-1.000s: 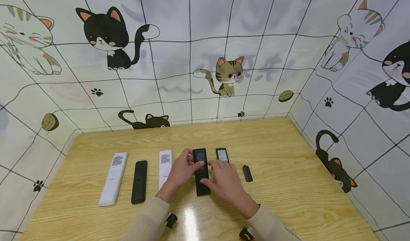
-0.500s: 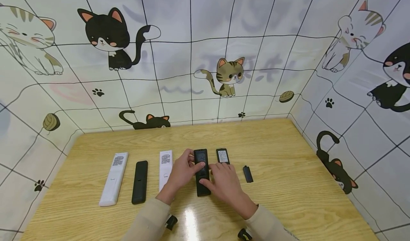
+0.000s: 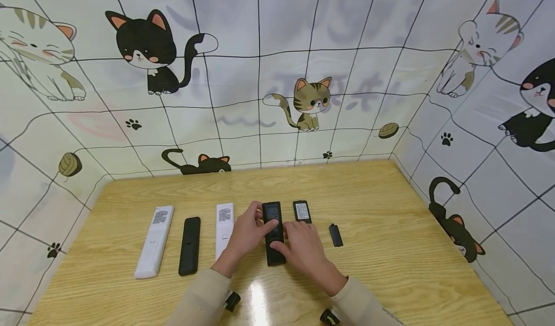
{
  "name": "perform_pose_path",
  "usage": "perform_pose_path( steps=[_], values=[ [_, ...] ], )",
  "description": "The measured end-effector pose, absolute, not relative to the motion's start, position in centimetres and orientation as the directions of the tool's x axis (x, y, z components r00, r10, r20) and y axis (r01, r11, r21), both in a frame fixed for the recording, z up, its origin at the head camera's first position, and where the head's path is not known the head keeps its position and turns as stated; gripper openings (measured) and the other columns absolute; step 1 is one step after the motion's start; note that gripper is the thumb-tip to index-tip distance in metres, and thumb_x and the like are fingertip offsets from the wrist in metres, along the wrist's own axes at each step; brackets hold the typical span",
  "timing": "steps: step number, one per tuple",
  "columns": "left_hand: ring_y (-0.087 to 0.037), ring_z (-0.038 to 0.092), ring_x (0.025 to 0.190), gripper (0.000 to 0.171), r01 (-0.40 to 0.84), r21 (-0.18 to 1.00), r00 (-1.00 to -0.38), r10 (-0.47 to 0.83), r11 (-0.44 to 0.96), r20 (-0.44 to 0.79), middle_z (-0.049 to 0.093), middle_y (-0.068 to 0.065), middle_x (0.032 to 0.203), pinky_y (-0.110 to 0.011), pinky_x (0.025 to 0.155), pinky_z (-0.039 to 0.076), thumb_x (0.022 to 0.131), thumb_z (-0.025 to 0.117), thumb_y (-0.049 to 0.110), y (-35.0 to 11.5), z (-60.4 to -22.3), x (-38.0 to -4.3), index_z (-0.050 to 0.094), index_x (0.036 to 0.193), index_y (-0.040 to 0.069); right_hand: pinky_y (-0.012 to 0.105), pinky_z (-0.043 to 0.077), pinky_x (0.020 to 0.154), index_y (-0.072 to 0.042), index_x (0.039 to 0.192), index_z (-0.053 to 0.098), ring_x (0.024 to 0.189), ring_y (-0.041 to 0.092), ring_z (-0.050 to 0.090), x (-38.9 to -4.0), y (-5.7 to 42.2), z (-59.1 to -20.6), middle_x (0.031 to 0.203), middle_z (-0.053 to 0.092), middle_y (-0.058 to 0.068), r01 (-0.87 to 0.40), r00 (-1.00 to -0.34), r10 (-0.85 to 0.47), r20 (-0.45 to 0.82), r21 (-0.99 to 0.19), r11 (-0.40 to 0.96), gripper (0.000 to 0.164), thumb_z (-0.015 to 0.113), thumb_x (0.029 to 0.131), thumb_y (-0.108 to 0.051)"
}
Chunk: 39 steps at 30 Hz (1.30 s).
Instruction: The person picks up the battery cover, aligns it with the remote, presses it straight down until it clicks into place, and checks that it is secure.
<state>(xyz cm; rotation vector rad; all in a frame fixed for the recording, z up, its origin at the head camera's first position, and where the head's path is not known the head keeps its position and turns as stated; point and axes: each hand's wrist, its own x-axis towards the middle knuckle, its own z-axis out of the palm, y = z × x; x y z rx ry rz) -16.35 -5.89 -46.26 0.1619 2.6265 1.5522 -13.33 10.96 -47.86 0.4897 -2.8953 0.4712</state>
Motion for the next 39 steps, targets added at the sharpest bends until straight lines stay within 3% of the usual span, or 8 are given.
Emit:
perform_pose_path(
  steps=[21, 30, 39],
  values=[
    [-0.013, 0.056, 0.075, 0.038, 0.076, 0.862, -0.991, 0.137, 0.501, 0.007, 0.064, -0.007, 0.095, -0.027, 0.064, 0.046, 0.088, 0.073, 0.029, -5.7, -46.31, -16.26, 0.053, 0.116, 0.013, 0.033, 0.038, 0.073, -0.016, 0.092, 0.06, 0.069, 0.011, 0.044, -13.2, 10.88, -47.92, 0.071, 0.048, -0.009, -0.336, -0.935, -0.287, 0.206, -0.267, 0.903, 0.04, 0.069, 0.083, -0.054],
    [-0.012, 0.056, 0.073, 0.038, 0.084, 0.858, -0.99, 0.139, 0.506, 0.015, 0.064, -0.007, 0.095, -0.026, 0.061, 0.045, 0.089, 0.072, 0.028, -5.72, -46.33, -16.31, 0.052, 0.117, 0.013, 0.038, 0.044, 0.079, -0.01, 0.103, 0.061, 0.077, 0.016, 0.053, -12.95, 10.57, -48.04, 0.081, 0.057, -0.002, -0.332, -0.936, -0.283, 0.209, -0.261, 0.906, 0.045, 0.068, 0.084, -0.05],
    [-0.013, 0.057, 0.074, 0.038, 0.075, 0.86, -0.99, 0.141, 0.505, 0.003, 0.065, -0.007, 0.096, -0.026, 0.063, 0.046, 0.089, 0.072, 0.029, -5.75, -46.38, -16.36, 0.052, 0.118, 0.014, 0.039, 0.044, 0.08, -0.008, 0.104, 0.061, 0.083, 0.02, 0.057, -12.95, 10.49, -48.18, 0.087, 0.061, 0.003, -0.344, -0.931, -0.296, 0.214, -0.241, 0.907, 0.043, 0.067, 0.086, -0.047]
  ],
)
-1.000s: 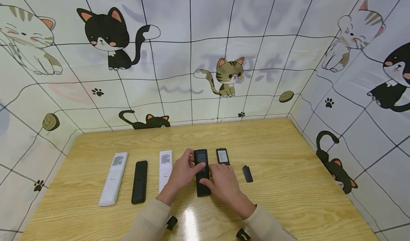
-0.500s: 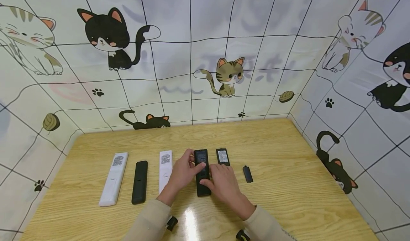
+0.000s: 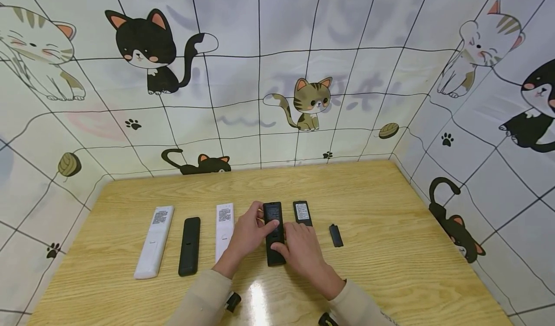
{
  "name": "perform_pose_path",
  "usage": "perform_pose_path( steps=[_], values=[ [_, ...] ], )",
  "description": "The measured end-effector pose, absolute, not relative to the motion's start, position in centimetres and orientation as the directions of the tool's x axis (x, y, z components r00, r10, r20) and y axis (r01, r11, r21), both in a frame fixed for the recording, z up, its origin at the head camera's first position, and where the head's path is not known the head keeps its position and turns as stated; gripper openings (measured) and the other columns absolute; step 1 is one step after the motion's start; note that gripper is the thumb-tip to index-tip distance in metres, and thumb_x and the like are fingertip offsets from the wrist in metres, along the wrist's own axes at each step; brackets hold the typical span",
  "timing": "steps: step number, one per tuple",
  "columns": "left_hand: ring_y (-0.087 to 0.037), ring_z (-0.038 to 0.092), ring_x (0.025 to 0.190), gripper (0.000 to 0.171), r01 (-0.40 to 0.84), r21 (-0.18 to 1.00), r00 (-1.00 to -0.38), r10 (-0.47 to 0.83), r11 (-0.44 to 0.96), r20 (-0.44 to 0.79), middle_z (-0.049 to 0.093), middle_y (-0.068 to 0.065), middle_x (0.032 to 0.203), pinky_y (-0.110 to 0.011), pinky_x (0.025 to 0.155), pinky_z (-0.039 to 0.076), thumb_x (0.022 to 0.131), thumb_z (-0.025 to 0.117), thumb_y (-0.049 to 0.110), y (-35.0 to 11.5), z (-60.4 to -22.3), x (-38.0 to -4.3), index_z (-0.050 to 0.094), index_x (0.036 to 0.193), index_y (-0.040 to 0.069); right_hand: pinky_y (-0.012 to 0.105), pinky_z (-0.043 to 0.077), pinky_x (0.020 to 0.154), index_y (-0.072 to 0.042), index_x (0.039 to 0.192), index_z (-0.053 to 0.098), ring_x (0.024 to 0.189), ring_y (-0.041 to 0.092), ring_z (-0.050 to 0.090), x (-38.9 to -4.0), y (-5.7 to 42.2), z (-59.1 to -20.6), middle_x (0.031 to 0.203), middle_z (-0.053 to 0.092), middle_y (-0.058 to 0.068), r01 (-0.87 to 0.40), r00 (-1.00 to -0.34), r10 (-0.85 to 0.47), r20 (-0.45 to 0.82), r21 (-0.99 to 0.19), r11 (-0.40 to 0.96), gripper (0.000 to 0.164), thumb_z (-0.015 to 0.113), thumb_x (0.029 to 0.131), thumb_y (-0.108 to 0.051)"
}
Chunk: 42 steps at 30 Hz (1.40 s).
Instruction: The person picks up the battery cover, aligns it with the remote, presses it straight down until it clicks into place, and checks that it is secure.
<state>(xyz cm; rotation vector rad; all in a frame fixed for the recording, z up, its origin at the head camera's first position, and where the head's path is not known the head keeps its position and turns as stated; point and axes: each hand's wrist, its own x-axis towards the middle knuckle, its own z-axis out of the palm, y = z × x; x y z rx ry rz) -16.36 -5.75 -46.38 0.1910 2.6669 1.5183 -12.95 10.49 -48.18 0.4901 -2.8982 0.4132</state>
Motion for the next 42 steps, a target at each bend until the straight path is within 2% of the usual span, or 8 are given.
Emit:
perform_pose_path(
  steps=[9, 16, 20, 25, 29, 36, 42],
  values=[
    [-0.013, 0.057, 0.075, 0.038, 0.1, 0.859, -0.988, 0.151, 0.502, 0.027, 0.065, -0.008, 0.095, -0.027, 0.064, 0.047, 0.089, 0.071, 0.029, -5.7, -46.3, -16.3, 0.053, 0.117, 0.011, 0.037, 0.044, 0.077, -0.011, 0.1, 0.061, 0.078, 0.017, 0.054, -13.0, 10.7, -47.9, 0.083, 0.06, -0.001, -0.344, -0.931, -0.294, 0.216, -0.248, 0.906, 0.041, 0.068, 0.086, -0.049],
    [-0.013, 0.057, 0.075, 0.038, 0.088, 0.857, -0.99, 0.142, 0.507, 0.018, 0.065, -0.007, 0.095, -0.026, 0.064, 0.047, 0.089, 0.072, 0.029, -5.7, -46.2, -16.2, 0.053, 0.117, 0.012, 0.037, 0.043, 0.076, -0.013, 0.097, 0.061, 0.073, 0.015, 0.05, -13.0, 10.9, -47.8, 0.075, 0.052, -0.005, -0.358, -0.923, -0.308, 0.231, -0.221, 0.907, 0.041, 0.067, 0.085, -0.052],
    [-0.013, 0.057, 0.076, 0.038, 0.098, 0.853, -0.989, 0.146, 0.513, 0.026, 0.066, -0.008, 0.096, -0.025, 0.064, 0.047, 0.089, 0.071, 0.029, -5.7, -46.3, -16.2, 0.053, 0.118, 0.011, 0.037, 0.044, 0.078, -0.012, 0.099, 0.062, 0.077, 0.017, 0.054, -13.0, 11.0, -47.7, 0.077, 0.056, -0.005, -0.353, -0.925, -0.304, 0.229, -0.215, 0.91, 0.044, 0.068, 0.085, -0.053],
    [-0.014, 0.058, 0.078, 0.038, 0.094, 0.859, -0.989, 0.147, 0.503, 0.022, 0.067, -0.008, 0.097, -0.027, 0.066, 0.047, 0.089, 0.072, 0.029, -5.7, -46.3, -16.0, 0.054, 0.117, 0.012, 0.036, 0.043, 0.076, -0.013, 0.099, 0.063, 0.077, 0.017, 0.053, -13.0, 11.0, -47.7, 0.078, 0.057, -0.005, -0.339, -0.932, -0.293, 0.213, -0.229, 0.913, 0.044, 0.07, 0.083, -0.054],
    [-0.015, 0.063, 0.083, 0.037, 0.07, 0.881, -0.988, 0.153, 0.468, -0.002, 0.068, -0.01, 0.101, -0.027, 0.067, 0.052, 0.09, 0.071, 0.028, -5.6, -46.3, -16.0, 0.053, 0.118, 0.013, 0.037, 0.042, 0.076, -0.013, 0.099, 0.064, 0.077, 0.017, 0.053, -12.9, 11.1, -47.6, 0.08, 0.059, -0.004, -0.339, -0.931, -0.29, 0.221, -0.235, 0.911, 0.044, 0.071, 0.083, -0.053],
    [-0.018, 0.069, 0.085, 0.038, -0.01, 0.928, -0.984, 0.164, 0.372, -0.076, 0.067, -0.014, 0.106, -0.035, 0.068, 0.058, 0.092, 0.069, 0.026, -6.0, -46.6, -16.3, 0.051, 0.12, 0.01, 0.041, 0.046, 0.086, -0.01, 0.118, 0.064, 0.095, 0.021, 0.061, -12.7, 11.3, -47.3, 0.099, 0.068, 0.0, -0.331, -0.938, -0.284, 0.199, -0.264, 0.906, 0.049, 0.066, 0.089, -0.049],
    [-0.017, 0.07, 0.081, 0.045, -0.069, 0.922, -0.985, 0.123, 0.382, -0.125, 0.068, -0.015, 0.111, -0.037, 0.068, 0.058, 0.091, 0.069, 0.029, -6.9, -46.7, -16.7, 0.051, 0.126, 0.007, 0.046, 0.044, 0.095, -0.012, 0.124, 0.062, 0.102, 0.023, 0.061, -12.8, 12.0, -46.6, 0.097, 0.067, -0.001, -0.306, -0.949, -0.264, 0.172, -0.309, 0.9, 0.048, 0.061, 0.093, -0.048]
  ],
)
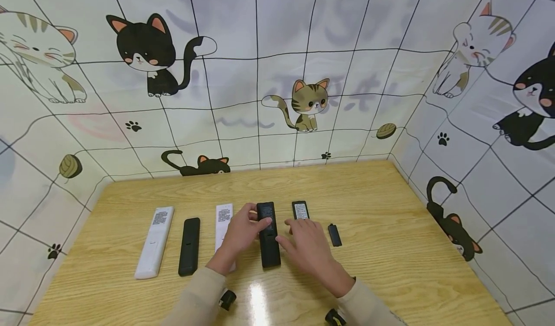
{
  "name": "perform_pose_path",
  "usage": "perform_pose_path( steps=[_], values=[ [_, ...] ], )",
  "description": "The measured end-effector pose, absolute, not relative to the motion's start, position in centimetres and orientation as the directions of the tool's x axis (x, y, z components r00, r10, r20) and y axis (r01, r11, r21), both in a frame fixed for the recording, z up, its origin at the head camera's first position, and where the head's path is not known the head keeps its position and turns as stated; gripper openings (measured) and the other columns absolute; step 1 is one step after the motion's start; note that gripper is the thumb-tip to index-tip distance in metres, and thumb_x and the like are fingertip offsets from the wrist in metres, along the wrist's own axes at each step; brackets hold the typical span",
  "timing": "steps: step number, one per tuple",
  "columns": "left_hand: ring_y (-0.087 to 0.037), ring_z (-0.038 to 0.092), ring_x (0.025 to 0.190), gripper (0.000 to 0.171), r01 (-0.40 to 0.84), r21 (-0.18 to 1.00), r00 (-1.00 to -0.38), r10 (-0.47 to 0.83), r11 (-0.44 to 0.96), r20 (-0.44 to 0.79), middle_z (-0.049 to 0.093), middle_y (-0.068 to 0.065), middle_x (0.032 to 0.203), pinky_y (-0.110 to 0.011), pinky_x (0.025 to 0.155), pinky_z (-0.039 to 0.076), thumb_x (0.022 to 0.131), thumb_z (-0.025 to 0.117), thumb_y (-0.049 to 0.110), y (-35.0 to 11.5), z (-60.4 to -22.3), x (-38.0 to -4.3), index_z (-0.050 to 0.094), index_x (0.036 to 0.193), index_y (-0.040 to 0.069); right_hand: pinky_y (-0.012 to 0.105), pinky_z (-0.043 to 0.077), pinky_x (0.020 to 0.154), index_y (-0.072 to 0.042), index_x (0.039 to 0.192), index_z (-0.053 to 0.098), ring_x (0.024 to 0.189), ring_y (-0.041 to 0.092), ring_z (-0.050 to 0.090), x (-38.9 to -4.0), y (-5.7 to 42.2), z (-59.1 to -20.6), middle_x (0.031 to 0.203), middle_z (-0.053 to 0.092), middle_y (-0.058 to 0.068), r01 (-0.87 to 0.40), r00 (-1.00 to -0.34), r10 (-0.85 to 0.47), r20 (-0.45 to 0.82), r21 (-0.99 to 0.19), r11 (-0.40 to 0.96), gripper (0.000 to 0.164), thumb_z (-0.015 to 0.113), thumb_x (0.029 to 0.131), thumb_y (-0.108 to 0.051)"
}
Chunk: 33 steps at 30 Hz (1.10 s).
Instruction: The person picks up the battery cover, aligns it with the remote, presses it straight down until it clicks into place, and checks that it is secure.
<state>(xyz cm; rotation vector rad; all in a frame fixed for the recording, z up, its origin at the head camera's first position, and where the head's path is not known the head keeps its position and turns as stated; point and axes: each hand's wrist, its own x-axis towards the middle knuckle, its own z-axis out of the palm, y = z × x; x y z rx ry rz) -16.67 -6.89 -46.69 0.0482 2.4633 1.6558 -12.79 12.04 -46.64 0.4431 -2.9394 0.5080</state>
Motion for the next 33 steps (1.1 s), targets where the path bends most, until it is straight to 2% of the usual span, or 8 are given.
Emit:
perform_pose_path(
  steps=[5, 10, 18, 26, 33],
  values=[
    [-0.015, 0.068, 0.076, 0.047, -0.097, 0.891, -0.986, 0.079, 0.443, -0.146, 0.069, -0.015, 0.111, -0.033, 0.066, 0.056, 0.092, 0.068, 0.032, -7.7, -46.6, -16.9, 0.053, 0.128, 0.006, 0.048, 0.044, 0.096, -0.011, 0.125, 0.062, 0.1, 0.023, 0.061, -12.8, 12.9, -46.2, 0.094, 0.066, -0.002, -0.304, -0.947, -0.252, 0.199, -0.301, 0.904, 0.047, 0.061, 0.093, -0.046],
    [-0.016, 0.066, 0.078, 0.047, -0.121, 0.851, -0.986, 0.035, 0.511, -0.161, 0.068, -0.015, 0.108, -0.031, 0.066, 0.054, 0.092, 0.068, 0.033, -8.2, -46.7, -17.2, 0.055, 0.127, 0.005, 0.049, 0.044, 0.095, -0.009, 0.124, 0.063, 0.1, 0.024, 0.063, -12.7, 13.6, -45.9, 0.095, 0.068, 0.001, -0.3, -0.946, -0.24, 0.217, -0.311, 0.902, 0.046, 0.062, 0.094, -0.044],
    [-0.017, 0.064, 0.076, 0.044, -0.119, 0.81, -0.987, 0.02, 0.574, -0.159, 0.069, -0.015, 0.104, -0.03, 0.064, 0.05, 0.093, 0.067, 0.031, -8.7, -47.1, -17.5, 0.057, 0.123, 0.001, 0.048, 0.045, 0.093, -0.011, 0.122, 0.064, 0.092, 0.022, 0.062, -12.8, 14.6, -46.1, 0.092, 0.068, 0.0, -0.281, -0.949, -0.21, 0.235, -0.329, 0.901, 0.043, 0.062, 0.094, -0.043],
    [-0.027, 0.064, 0.089, 0.048, -0.123, 0.717, -0.986, -0.003, 0.686, -0.166, 0.067, -0.02, 0.11, -0.037, 0.071, 0.051, 0.091, 0.068, 0.034, -8.5, -46.9, -17.4, 0.059, 0.12, -0.003, 0.048, 0.046, 0.093, -0.011, 0.122, 0.065, 0.091, 0.022, 0.062, -12.7, 15.0, -46.2, 0.088, 0.067, -0.002, -0.282, -0.947, -0.21, 0.243, -0.318, 0.905, 0.042, 0.065, 0.092, -0.041],
    [-0.018, 0.061, 0.064, 0.044, -0.15, 0.681, -0.981, -0.024, 0.717, -0.19, 0.068, -0.016, 0.099, -0.029, 0.055, 0.046, 0.09, 0.07, 0.034, -8.3, -47.4, -17.5, 0.061, 0.112, -0.003, 0.045, 0.045, 0.091, -0.014, 0.123, 0.064, 0.09, 0.019, 0.061, -12.8, 15.2, -46.2, 0.088, 0.066, -0.005, -0.269, -0.953, -0.203, 0.226, -0.312, 0.911, 0.042, 0.063, 0.093, -0.044]
  ],
)
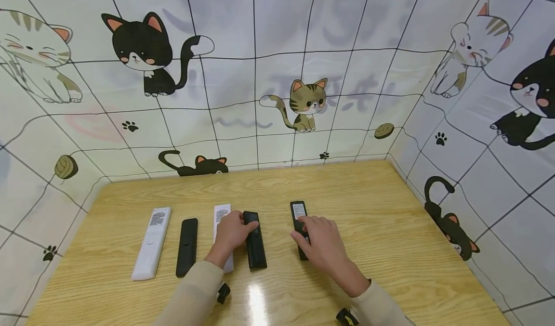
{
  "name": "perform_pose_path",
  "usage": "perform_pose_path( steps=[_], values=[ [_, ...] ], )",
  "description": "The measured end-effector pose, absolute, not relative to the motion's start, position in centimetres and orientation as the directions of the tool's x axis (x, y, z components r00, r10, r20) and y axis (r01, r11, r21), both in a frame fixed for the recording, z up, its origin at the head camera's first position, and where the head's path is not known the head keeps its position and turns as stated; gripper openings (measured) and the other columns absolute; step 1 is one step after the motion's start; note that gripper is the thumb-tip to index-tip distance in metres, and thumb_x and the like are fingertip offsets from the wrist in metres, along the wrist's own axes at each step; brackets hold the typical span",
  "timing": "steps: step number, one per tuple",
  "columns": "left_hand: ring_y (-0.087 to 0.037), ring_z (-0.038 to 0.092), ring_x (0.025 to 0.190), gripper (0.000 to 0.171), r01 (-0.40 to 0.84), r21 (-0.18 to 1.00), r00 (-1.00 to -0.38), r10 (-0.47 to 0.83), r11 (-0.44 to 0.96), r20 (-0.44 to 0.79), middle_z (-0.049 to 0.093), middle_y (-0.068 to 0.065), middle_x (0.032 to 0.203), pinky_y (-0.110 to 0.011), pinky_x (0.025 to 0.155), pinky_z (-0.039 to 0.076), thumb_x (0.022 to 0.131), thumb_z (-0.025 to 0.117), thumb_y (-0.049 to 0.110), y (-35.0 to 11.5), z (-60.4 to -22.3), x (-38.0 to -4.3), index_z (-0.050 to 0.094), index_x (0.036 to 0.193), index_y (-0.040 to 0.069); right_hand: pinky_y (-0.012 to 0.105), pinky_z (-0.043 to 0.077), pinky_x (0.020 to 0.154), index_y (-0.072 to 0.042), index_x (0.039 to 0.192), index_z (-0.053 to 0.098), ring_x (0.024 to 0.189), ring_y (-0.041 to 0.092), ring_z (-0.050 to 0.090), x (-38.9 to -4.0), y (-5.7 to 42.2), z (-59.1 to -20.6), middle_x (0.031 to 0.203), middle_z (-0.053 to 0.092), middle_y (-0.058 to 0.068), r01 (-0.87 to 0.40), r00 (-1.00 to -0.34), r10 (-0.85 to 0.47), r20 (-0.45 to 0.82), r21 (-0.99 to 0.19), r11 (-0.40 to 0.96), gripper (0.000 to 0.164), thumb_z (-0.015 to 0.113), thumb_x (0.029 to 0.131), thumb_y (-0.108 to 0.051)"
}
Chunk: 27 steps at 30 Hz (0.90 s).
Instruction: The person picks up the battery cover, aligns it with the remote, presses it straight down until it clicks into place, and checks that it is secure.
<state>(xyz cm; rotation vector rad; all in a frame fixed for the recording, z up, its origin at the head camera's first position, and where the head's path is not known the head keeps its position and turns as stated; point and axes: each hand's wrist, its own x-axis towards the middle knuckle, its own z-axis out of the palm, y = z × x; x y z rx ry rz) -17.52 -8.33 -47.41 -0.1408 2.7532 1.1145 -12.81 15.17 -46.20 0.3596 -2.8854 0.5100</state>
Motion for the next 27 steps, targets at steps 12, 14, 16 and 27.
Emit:
perform_pose_path(
  steps=[12, 14, 16, 27],
  values=[
    [-0.034, 0.067, 0.094, 0.057, -0.089, 0.581, -0.995, -0.045, 0.809, -0.09, 0.066, -0.021, 0.119, -0.042, 0.072, 0.054, 0.089, 0.071, 0.03, -7.6, -47.4, -17.5, 0.054, 0.131, -0.003, 0.046, 0.045, 0.09, -0.011, 0.122, 0.065, 0.09, 0.02, 0.062, -12.8, 15.7, -46.6, 0.088, 0.067, -0.002, -0.261, -0.954, -0.195, 0.228, -0.312, 0.913, 0.043, 0.064, 0.093, -0.042],
    [-0.034, 0.067, 0.093, 0.056, -0.085, 0.579, -0.996, -0.046, 0.811, -0.082, 0.067, -0.021, 0.117, -0.043, 0.072, 0.054, 0.089, 0.071, 0.03, -7.6, -47.5, -17.6, 0.054, 0.132, -0.003, 0.047, 0.045, 0.091, -0.01, 0.123, 0.064, 0.091, 0.021, 0.062, -12.8, 15.8, -46.7, 0.089, 0.068, -0.001, -0.257, -0.956, -0.192, 0.223, -0.318, 0.912, 0.044, 0.063, 0.093, -0.042],
    [-0.034, 0.067, 0.093, 0.056, -0.088, 0.576, -0.995, -0.05, 0.813, -0.082, 0.067, -0.021, 0.116, -0.043, 0.072, 0.054, 0.089, 0.071, 0.03, -7.6, -47.5, -17.6, 0.054, 0.132, -0.003, 0.048, 0.045, 0.092, -0.01, 0.123, 0.064, 0.091, 0.021, 0.062, -12.8, 15.8, -46.7, 0.09, 0.068, 0.0, -0.254, -0.957, -0.19, 0.217, -0.325, 0.911, 0.044, 0.063, 0.093, -0.042],
    [-0.032, 0.068, 0.08, 0.054, -0.088, 0.507, -0.996, -0.069, 0.858, -0.057, 0.07, -0.021, 0.102, -0.042, 0.065, 0.054, 0.089, 0.071, 0.031, -7.1, -47.6, -17.4, 0.057, 0.129, -0.002, 0.048, 0.045, 0.092, -0.011, 0.123, 0.064, 0.091, 0.021, 0.062, -12.8, 15.9, -46.9, 0.09, 0.067, -0.001, -0.249, -0.961, -0.192, 0.198, -0.323, 0.913, 0.044, 0.063, 0.093, -0.043]
  ],
)
